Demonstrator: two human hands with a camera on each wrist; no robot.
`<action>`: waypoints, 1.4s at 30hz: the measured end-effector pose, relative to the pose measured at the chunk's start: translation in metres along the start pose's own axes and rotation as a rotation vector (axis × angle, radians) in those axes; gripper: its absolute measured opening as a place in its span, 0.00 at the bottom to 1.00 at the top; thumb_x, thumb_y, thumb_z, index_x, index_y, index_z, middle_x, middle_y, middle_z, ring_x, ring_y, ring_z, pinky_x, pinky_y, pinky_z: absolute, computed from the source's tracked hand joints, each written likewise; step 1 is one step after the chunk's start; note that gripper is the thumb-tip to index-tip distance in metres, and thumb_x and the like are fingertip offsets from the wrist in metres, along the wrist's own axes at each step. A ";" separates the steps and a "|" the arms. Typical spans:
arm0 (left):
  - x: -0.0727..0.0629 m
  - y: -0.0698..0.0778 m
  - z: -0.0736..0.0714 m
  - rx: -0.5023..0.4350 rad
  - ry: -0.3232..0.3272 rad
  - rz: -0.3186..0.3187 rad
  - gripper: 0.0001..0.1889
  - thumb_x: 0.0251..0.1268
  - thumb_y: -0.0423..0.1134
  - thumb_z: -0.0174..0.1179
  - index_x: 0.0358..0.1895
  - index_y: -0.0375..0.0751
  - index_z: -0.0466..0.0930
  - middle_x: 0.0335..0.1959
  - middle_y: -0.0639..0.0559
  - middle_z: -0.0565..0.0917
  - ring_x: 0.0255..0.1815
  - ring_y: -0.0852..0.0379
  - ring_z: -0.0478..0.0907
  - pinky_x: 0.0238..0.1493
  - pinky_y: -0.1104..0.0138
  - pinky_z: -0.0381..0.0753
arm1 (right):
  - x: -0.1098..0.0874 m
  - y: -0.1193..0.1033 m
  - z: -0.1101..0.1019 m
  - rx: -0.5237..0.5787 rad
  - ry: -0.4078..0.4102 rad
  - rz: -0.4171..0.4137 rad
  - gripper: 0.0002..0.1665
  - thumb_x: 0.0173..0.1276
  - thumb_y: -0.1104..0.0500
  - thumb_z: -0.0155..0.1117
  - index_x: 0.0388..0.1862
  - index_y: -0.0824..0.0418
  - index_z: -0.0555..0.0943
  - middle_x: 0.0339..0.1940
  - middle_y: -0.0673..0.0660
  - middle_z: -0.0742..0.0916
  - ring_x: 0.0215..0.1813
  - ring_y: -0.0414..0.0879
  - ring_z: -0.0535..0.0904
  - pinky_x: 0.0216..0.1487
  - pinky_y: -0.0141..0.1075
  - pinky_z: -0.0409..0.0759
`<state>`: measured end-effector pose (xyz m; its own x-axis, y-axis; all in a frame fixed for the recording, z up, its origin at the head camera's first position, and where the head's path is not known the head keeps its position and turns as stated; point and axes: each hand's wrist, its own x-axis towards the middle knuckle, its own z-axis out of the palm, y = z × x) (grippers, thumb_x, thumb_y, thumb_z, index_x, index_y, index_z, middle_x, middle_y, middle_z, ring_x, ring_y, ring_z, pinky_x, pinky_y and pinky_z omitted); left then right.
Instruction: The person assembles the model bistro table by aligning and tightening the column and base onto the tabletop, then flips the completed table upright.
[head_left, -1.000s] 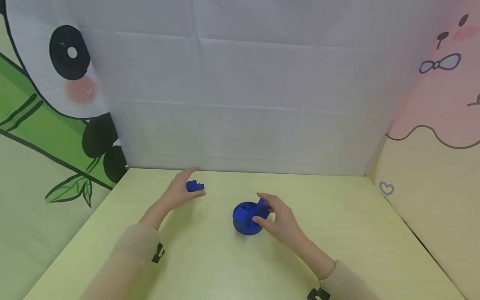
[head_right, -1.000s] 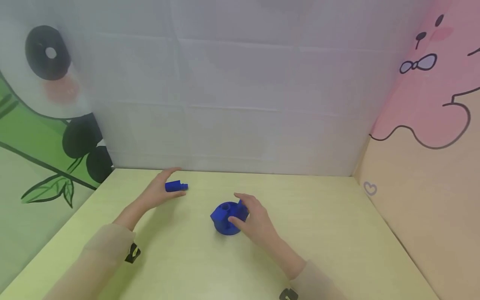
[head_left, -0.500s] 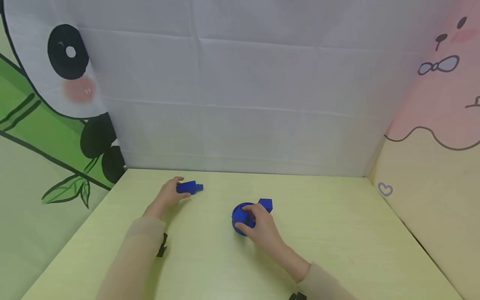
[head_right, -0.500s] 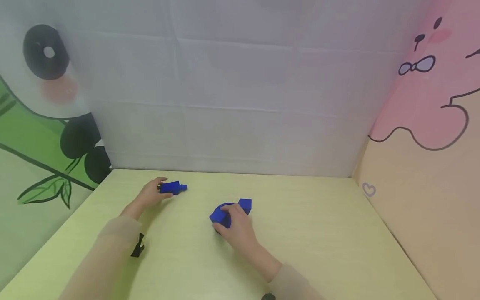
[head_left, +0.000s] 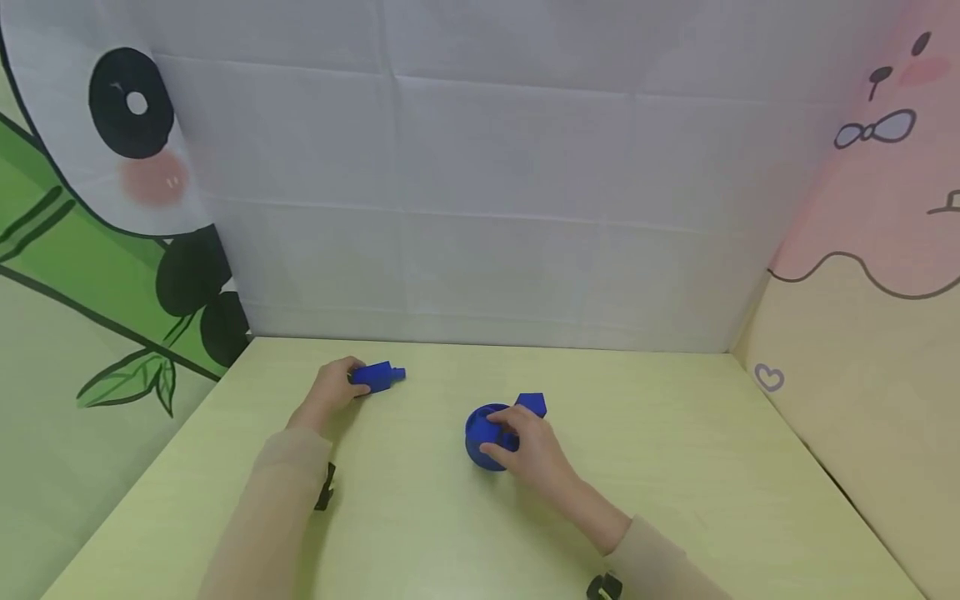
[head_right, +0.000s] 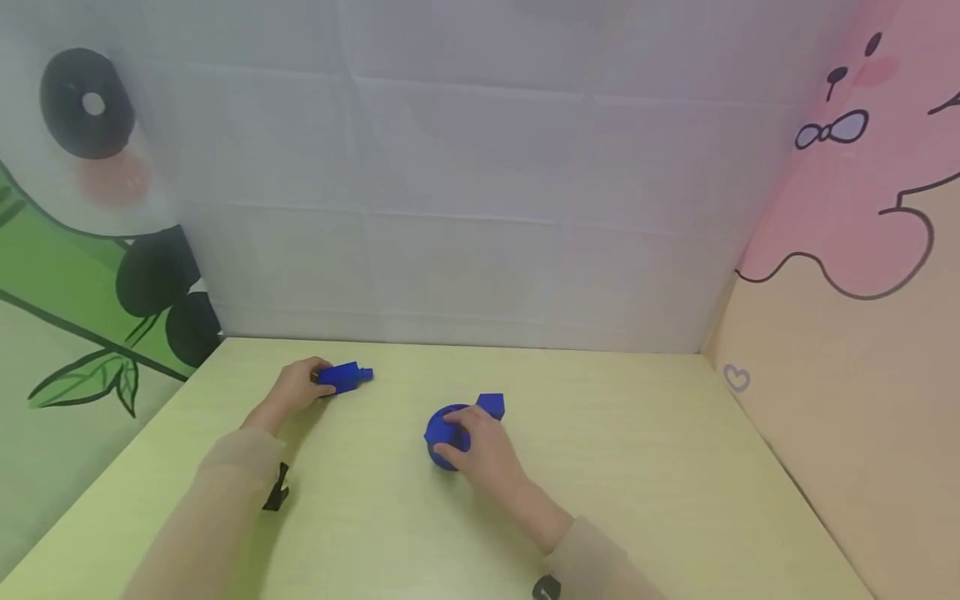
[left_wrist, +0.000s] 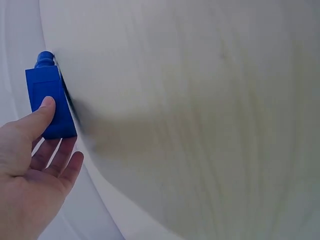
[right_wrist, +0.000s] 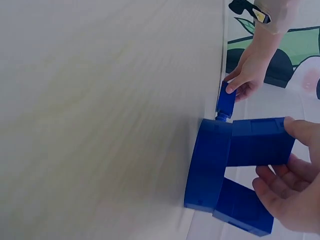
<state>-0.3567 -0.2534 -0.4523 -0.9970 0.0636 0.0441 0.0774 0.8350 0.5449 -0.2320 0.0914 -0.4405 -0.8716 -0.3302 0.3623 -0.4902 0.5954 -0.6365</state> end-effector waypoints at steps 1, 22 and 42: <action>0.000 0.001 0.000 0.006 0.003 0.007 0.23 0.62 0.33 0.61 0.59 0.26 0.69 0.54 0.27 0.74 0.55 0.34 0.72 0.58 0.47 0.70 | 0.000 0.002 -0.002 -0.005 -0.006 -0.013 0.21 0.58 0.55 0.71 0.49 0.62 0.81 0.48 0.58 0.84 0.49 0.51 0.81 0.49 0.43 0.80; -0.022 0.051 -0.026 -0.017 0.099 0.098 0.28 0.60 0.42 0.64 0.58 0.26 0.68 0.53 0.28 0.77 0.55 0.36 0.75 0.55 0.50 0.74 | 0.010 0.058 -0.051 -0.030 -0.250 -0.275 0.20 0.64 0.57 0.65 0.55 0.58 0.79 0.55 0.54 0.82 0.59 0.50 0.77 0.58 0.44 0.75; -0.072 0.135 -0.014 0.001 0.181 0.300 0.23 0.55 0.43 0.68 0.50 0.33 0.77 0.44 0.43 0.83 0.41 0.50 0.78 0.45 0.57 0.78 | 0.016 0.076 -0.068 -0.007 -0.334 -0.291 0.25 0.65 0.55 0.64 0.61 0.56 0.75 0.60 0.53 0.79 0.61 0.49 0.75 0.59 0.45 0.74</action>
<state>-0.2740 -0.1527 -0.3700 -0.9134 0.2079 0.3499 0.3664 0.7943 0.4845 -0.2825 0.1807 -0.4367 -0.6517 -0.7029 0.2850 -0.7164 0.4471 -0.5356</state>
